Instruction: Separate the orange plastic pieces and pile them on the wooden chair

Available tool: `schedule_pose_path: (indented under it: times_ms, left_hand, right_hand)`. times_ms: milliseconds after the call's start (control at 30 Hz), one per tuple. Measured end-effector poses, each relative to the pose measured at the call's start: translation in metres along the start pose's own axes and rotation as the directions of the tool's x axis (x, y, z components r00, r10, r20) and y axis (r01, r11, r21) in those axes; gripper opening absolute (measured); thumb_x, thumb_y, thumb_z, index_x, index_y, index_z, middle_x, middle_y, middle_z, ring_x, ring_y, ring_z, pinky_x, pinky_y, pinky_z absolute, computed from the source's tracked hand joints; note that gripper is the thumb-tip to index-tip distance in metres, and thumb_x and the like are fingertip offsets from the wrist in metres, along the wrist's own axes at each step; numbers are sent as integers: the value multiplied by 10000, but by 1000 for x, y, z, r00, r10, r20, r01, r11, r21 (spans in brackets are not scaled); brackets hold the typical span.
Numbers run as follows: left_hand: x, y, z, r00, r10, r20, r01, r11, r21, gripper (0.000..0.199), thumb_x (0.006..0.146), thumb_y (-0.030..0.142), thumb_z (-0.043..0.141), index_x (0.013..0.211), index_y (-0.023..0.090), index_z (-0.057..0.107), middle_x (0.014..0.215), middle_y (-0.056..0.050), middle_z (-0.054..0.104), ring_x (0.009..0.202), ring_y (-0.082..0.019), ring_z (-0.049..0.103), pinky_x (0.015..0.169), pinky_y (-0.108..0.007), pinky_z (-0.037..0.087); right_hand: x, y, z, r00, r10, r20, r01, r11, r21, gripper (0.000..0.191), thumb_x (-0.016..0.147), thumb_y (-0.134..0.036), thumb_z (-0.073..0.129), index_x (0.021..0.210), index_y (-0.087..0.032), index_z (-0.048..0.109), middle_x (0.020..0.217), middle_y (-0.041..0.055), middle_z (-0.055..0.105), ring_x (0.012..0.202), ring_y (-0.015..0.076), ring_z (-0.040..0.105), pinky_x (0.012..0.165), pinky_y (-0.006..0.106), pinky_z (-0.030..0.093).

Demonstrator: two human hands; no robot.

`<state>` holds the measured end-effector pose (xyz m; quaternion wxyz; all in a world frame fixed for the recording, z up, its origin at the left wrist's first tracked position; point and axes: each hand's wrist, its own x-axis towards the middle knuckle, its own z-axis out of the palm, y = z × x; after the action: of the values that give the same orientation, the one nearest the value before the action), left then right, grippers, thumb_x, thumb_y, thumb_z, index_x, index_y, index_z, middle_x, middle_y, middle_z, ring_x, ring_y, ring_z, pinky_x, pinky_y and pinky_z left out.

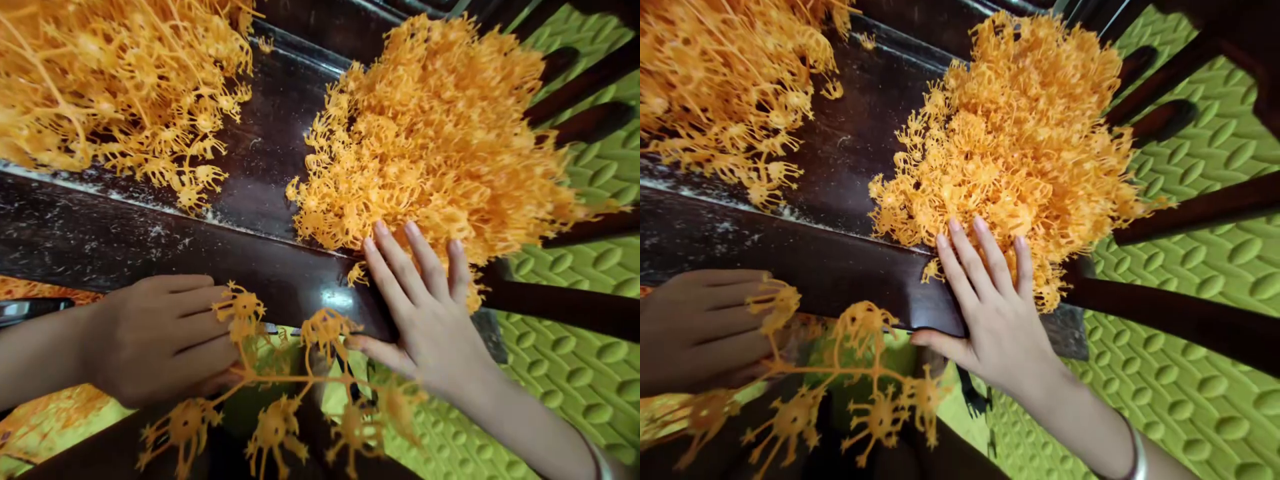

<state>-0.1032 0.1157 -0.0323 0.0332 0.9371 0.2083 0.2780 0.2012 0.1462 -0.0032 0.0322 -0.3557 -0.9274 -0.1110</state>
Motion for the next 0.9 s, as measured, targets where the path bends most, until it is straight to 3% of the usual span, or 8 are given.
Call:
schedule_pose_path:
  times_ms: [167,267,367,467,567,700,767,900]
  left_hand:
    - [0,0,2,999,-7,49,3,997,77,379,1008,226,295,717,216,538,611,22,621,653,-162,511,673,-312,370]
    - [1,2,4,997,-57,55,49,989,136,380,1010,247,311,706,210,537,592,28,580,610,-159,452,635,-308,332]
    - [3,4,6,995,-102,13,97,976,192,366,1007,322,338,724,207,541,584,28,561,602,-152,442,600,-298,319]
    - [5,4,6,993,-112,36,100,962,254,328,981,399,400,760,211,553,587,26,556,583,-150,460,554,-294,314]
    - [6,2,3,992,-91,90,65,964,258,313,953,404,460,726,213,560,580,23,538,573,-150,480,543,-293,334]
    - [6,-1,0,994,-36,107,13,977,213,342,967,398,420,737,200,578,621,5,566,575,-152,470,542,-293,325]
    - [6,-2,0,994,10,105,-31,980,198,356,983,382,378,754,198,579,643,-1,582,590,-155,468,552,-294,324]
    - [5,1,2,995,44,85,-56,987,148,289,969,372,427,802,194,582,638,6,573,619,-163,468,575,-297,324]
  right_hand:
    - [8,3,-1,995,95,-7,-94,992,84,649,957,-445,415,1516,-246,151,1539,82,298,1441,307,203,1176,544,27]
    - [9,1,-3,993,104,-51,-99,992,84,565,964,-317,413,1487,-206,230,1497,108,380,1408,331,279,1152,606,46]
    - [8,-2,-11,975,106,-196,-68,980,188,439,907,-132,403,1338,-212,432,1388,100,517,1281,313,458,1091,601,239]
    - [7,-7,-23,934,138,-329,-18,940,342,333,846,-46,409,1079,-225,564,1168,75,644,1040,245,595,914,463,444]
    - [11,-16,-34,966,126,-227,28,817,576,284,857,-42,418,1029,-206,572,1008,57,660,933,183,623,787,342,506]
    - [27,-37,-37,994,88,-60,-7,621,784,240,895,-161,542,1134,-176,562,1079,67,651,987,162,617,816,279,522]
    - [39,-47,-36,997,72,23,-59,553,831,285,895,-221,576,1175,-173,553,1084,60,646,923,145,614,778,260,520]
    - [62,-59,-32,967,27,252,-243,378,893,297,896,-267,569,1178,-178,536,866,6,636,664,100,544,562,212,459]
